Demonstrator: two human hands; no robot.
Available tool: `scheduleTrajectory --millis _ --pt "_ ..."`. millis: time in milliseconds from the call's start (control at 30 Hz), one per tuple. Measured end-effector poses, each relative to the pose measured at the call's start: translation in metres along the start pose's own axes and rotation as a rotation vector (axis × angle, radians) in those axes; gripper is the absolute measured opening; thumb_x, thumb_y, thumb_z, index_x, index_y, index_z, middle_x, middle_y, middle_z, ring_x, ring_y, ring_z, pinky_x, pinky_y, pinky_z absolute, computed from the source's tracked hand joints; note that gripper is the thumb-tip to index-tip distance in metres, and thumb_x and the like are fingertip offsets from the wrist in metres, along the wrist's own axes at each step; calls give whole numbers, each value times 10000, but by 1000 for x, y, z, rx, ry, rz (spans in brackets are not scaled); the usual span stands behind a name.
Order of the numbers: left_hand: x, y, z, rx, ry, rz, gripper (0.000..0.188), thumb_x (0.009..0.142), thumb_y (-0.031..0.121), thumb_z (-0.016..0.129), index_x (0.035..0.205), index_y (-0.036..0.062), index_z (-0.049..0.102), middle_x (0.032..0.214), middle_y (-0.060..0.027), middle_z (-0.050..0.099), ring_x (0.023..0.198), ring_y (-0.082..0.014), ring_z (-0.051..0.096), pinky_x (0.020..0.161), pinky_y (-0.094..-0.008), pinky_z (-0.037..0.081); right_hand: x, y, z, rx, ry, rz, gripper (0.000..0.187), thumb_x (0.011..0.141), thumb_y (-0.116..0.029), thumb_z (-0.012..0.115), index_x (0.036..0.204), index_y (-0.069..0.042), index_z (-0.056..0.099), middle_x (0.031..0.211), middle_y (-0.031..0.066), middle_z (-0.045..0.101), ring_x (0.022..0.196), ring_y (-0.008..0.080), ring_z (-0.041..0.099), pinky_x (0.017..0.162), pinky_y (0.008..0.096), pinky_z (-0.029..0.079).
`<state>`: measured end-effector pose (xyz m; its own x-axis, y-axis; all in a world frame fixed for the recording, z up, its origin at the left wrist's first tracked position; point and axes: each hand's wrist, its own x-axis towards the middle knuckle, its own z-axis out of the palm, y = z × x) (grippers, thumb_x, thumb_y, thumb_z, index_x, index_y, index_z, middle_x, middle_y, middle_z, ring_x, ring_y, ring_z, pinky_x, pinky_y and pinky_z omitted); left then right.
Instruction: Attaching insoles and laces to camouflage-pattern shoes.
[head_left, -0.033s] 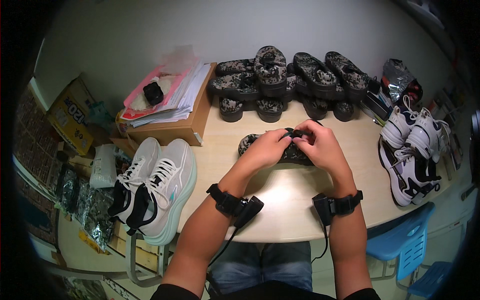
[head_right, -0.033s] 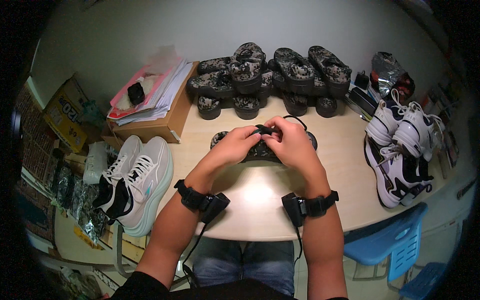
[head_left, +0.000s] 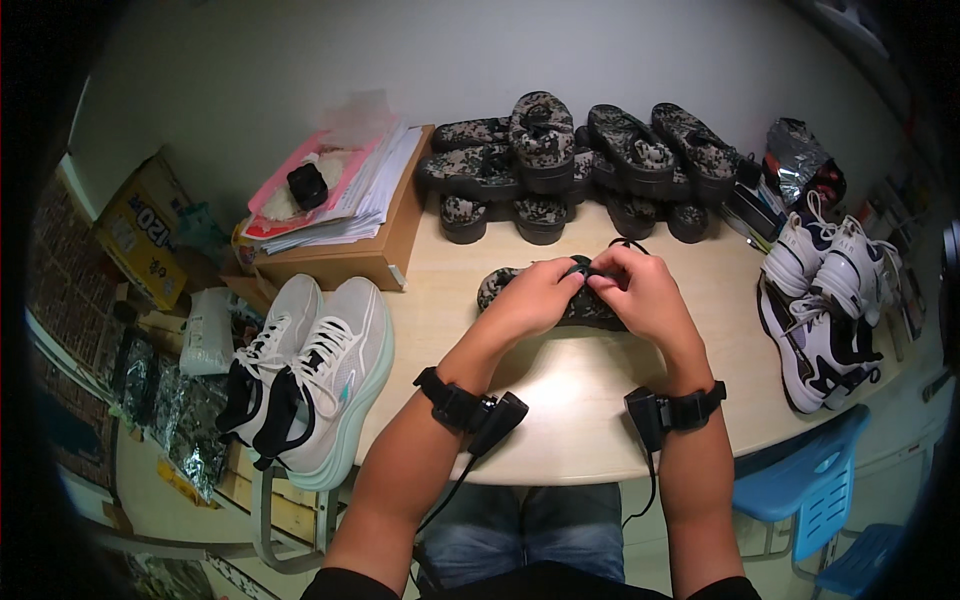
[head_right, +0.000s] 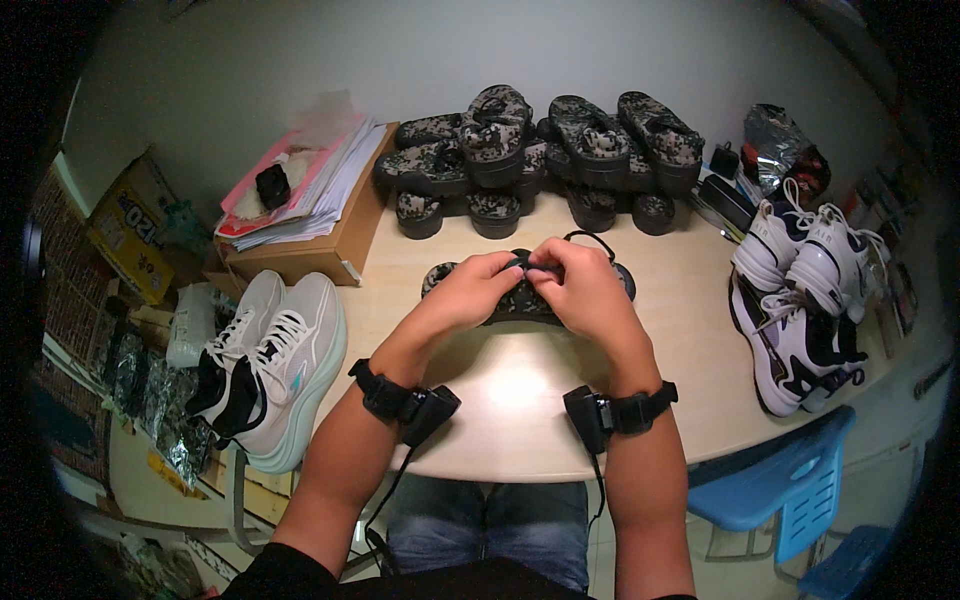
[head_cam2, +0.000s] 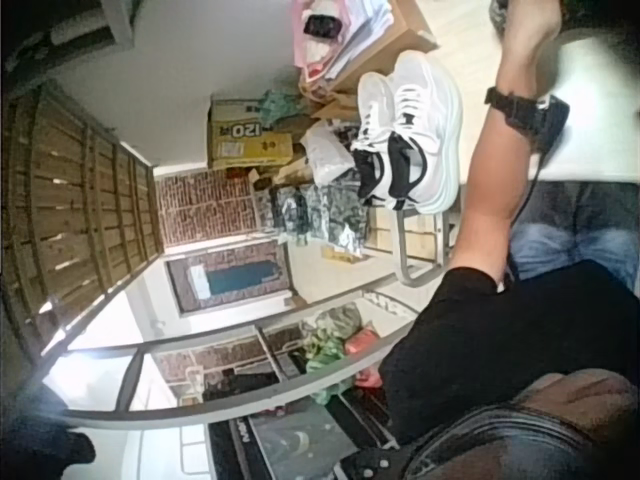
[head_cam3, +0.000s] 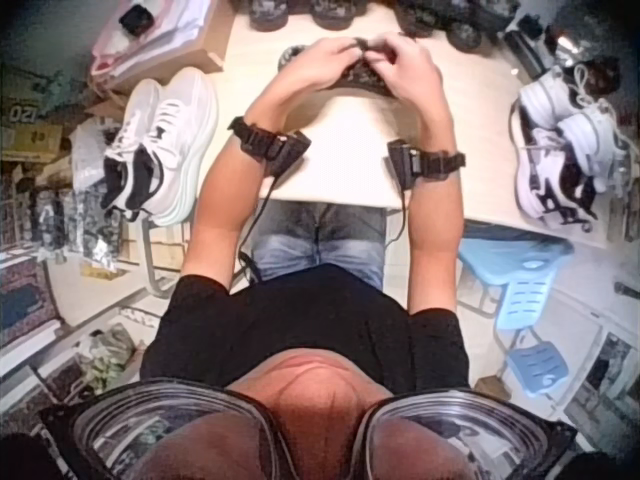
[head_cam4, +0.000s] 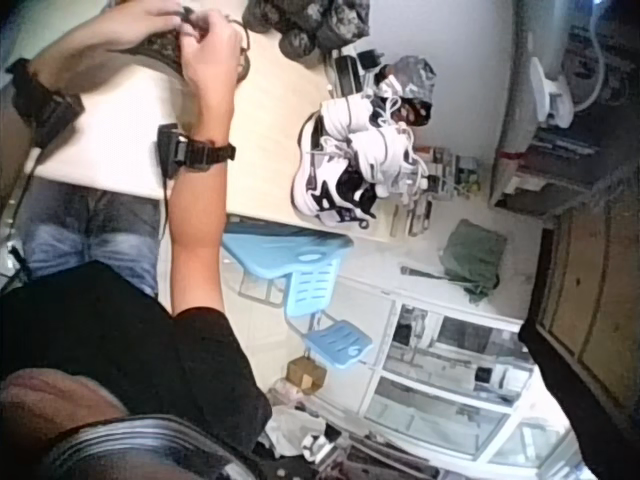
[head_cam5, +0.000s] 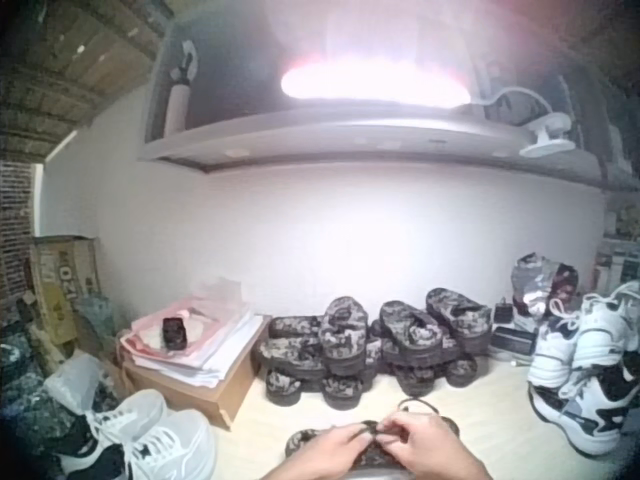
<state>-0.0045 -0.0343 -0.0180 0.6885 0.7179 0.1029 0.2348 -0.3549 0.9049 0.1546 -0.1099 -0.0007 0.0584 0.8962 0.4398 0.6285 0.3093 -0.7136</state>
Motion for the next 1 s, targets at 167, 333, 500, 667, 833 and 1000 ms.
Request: scheduleTrajectory --millis 167,333,500,667,833,1000 --pt "4 -13 1 10 33 51 251 934 211 486 988 -10 591 787 -173 630 718 -280 592 694 -380 456 3 -4 -1 92 59 54 110 816 -56 655 870 23 601 702 55 597 639 85 514 604 239 433" --pt "4 -9 0 -15 -35 -28 232 965 176 478 1042 -6 600 793 10 587 715 -69 486 639 -255 421 6 2 0 260 173 72 130 821 -79 663 900 2 599 680 14 557 620 70 484 576 233 412" --pt "1 -1 -1 41 -33 -39 234 964 182 478 1031 -7 598 793 1 593 713 -70 489 637 -255 422 1 -5 -4 9 0 103 168 779 -93 709 858 -1 592 669 38 562 600 124 504 568 270 425" --pt "2 -9 1 -1 10 26 258 928 212 488 997 -13 595 799 -184 632 734 -295 604 694 -383 462 1 -10 -1 -128 -18 62 184 763 -90 727 812 7 580 630 63 544 582 178 506 568 305 434" --pt "3 -11 2 -31 3 -4 250 928 209 486 998 -4 596 772 -169 625 699 -276 593 669 -373 457 3 -16 -5 91 123 127 156 790 -89 715 851 -9 597 617 31 492 583 116 441 554 266 393" --pt "2 -7 0 -9 -37 -21 219 967 171 475 1039 5 599 790 10 587 708 -70 485 636 -248 416 1 -5 -5 -82 -45 58 145 791 -71 699 884 0 615 612 41 528 567 122 465 558 269 416"
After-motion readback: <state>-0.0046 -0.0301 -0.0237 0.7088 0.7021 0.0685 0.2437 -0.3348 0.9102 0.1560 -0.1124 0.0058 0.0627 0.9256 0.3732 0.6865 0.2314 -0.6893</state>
